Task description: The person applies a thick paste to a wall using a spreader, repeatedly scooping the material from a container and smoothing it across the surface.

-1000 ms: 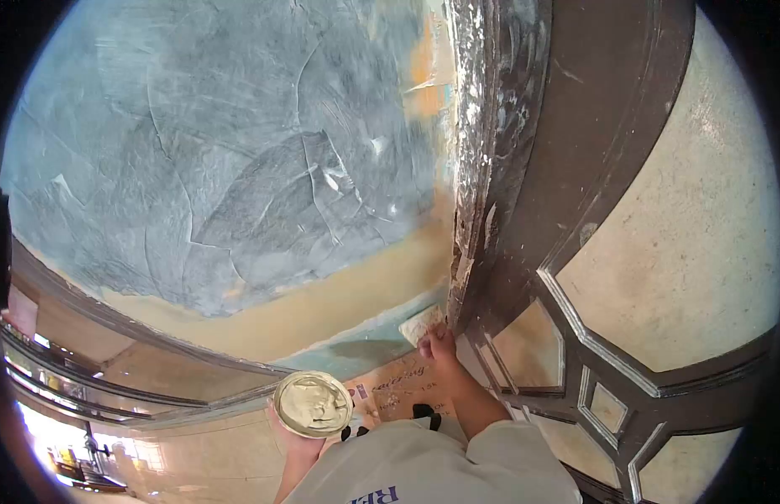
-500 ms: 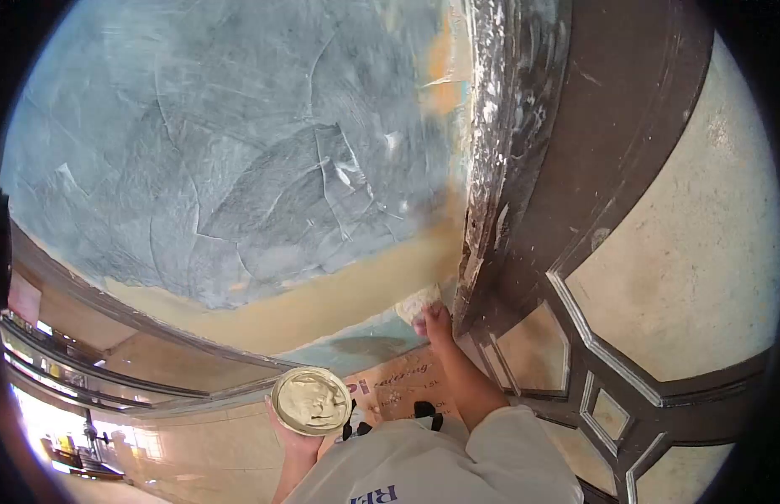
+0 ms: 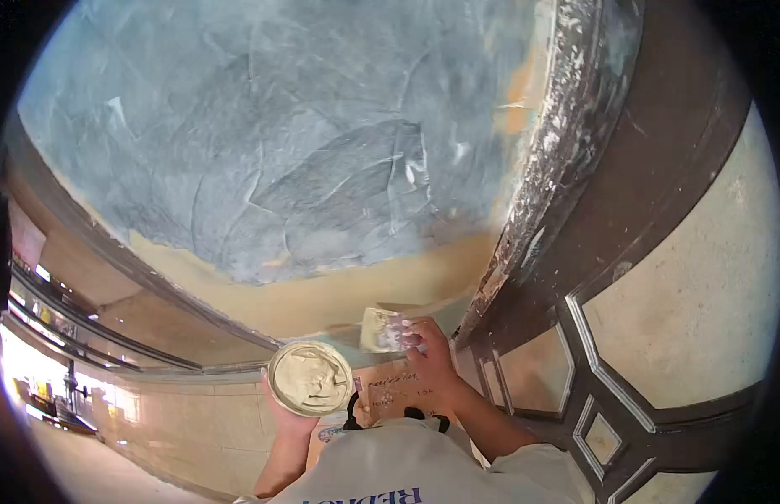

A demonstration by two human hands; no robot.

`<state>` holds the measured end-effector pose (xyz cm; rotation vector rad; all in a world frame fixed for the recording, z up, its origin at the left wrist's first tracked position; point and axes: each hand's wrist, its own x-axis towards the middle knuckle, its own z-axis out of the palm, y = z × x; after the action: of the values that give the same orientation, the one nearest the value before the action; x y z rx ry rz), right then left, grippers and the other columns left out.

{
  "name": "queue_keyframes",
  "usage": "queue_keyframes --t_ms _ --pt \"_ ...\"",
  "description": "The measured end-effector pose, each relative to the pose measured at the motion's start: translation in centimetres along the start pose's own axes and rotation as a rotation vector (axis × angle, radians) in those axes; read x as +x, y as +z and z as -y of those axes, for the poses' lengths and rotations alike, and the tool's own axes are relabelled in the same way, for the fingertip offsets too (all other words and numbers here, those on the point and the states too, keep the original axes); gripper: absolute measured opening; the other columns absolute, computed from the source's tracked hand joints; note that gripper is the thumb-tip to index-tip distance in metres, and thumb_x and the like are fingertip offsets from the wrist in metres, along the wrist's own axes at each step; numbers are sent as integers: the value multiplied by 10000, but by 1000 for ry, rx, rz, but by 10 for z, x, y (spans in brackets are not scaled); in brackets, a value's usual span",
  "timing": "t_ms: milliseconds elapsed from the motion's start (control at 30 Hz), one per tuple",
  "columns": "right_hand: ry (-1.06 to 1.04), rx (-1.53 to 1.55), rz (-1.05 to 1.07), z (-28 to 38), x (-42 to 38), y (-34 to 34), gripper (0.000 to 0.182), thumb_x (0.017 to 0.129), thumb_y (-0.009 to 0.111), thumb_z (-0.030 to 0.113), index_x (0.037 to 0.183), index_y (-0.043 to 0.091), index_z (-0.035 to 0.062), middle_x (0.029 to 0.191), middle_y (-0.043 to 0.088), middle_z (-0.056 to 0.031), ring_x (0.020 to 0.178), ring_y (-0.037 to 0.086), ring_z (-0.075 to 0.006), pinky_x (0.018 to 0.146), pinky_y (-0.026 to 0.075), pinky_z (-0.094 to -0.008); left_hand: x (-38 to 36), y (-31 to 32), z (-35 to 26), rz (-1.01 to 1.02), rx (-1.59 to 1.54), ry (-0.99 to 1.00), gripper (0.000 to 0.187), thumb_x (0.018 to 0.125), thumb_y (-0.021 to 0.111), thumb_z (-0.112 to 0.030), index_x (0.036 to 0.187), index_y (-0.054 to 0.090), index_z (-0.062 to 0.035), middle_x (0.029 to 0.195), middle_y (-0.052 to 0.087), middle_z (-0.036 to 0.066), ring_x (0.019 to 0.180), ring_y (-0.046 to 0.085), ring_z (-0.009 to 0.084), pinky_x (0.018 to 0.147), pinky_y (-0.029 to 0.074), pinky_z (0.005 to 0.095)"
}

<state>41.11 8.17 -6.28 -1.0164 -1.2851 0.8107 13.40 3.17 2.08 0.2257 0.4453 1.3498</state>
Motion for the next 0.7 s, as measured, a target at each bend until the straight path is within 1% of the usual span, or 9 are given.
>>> queue_keyframes --t_ms 33,67,133,233,367,400,467,567,700 --pt "-146 -105 82 21 7 1 330 749 624 -122 1033 568 35 1184 618 -132 923 616 -177 781 525 -312 -1 5 -1 -3 -5 11 775 959 342 -691 1473 441 -120 1484 476 127 1338 473 362 1113 388 554" --pt "-151 -103 95 28 10 5 330 749 624 -122 1033 568 35 1184 618 -132 923 616 -177 781 525 -312 -1 10 -3 14 -32 0 774 962 343 -686 1475 437 -114 1487 473 130 1340 472 364 1115 387 553" --pt "-201 -86 99 40 15 13 388 673 608 -131 1018 566 41 1164 636 -145 974 654 -262 828 536 -348 -2 16 -7 69 -73 -24 761 971 347 -672 1477 436 -111 1492 469 135 1344 471 362 1117 390 545" --pt "-279 -44 155 64 20 25 368 676 625 -119 998 563 49 1131 652 -139 1023 660 -313 864 537 -374 -6 24 -13 88 -94 14 754 978 347 -664 1475 437 -105 1490 471 139 1342 475 352 1113 398 535" --pt "-296 62 244 91 28 41 360 670 639 -106 982 571 60 1092 662 -127 1005 663 -311 856 542 -385 -14 28 -28 99 -65 73 765 981 330 -668 1475 430 -93 1491 469 144 1343 478 340 1112 404 522" --pt "-269 61 286 95 30 40 368 663 654 -96 984 576 63 1091 658 -126 1005 662 -311 853 541 -388 -17 32 -28 84 64 142 788 972 325 -686 1486 416 -96 1497 461 147 1349 471 347 1116 399 529" --pt "-247 68 335 108 36 41 376 655 670 -86 986 580 67 1090 655 -125 1005 661 -310 851 541 -391 -21 27 -36 59 -18 127 800 965 326 -696 1490 411 -97 1502 454 147 1352 467 352 1117 397 535" --pt "-420 -128 437 138 57 47 399 648 690 -89 994 564 67 1135 616 -131 1066 617 -296 819 537 -387 -26 30 -49 116 -86 115 825 949 334 -716 1500 401 -106 1518 435 144 1360 456 364 1121 387 552" --pt "-568 -353 390 170 67 64 348 684 760 20 1003 644 96 1108 628 -96 999 621 -319 828 516 -422 -38 42 -62 205 -77 177 818 951 317 -715 1506 397 -120 1525 429 128 1369 450 363 1124 388 554"
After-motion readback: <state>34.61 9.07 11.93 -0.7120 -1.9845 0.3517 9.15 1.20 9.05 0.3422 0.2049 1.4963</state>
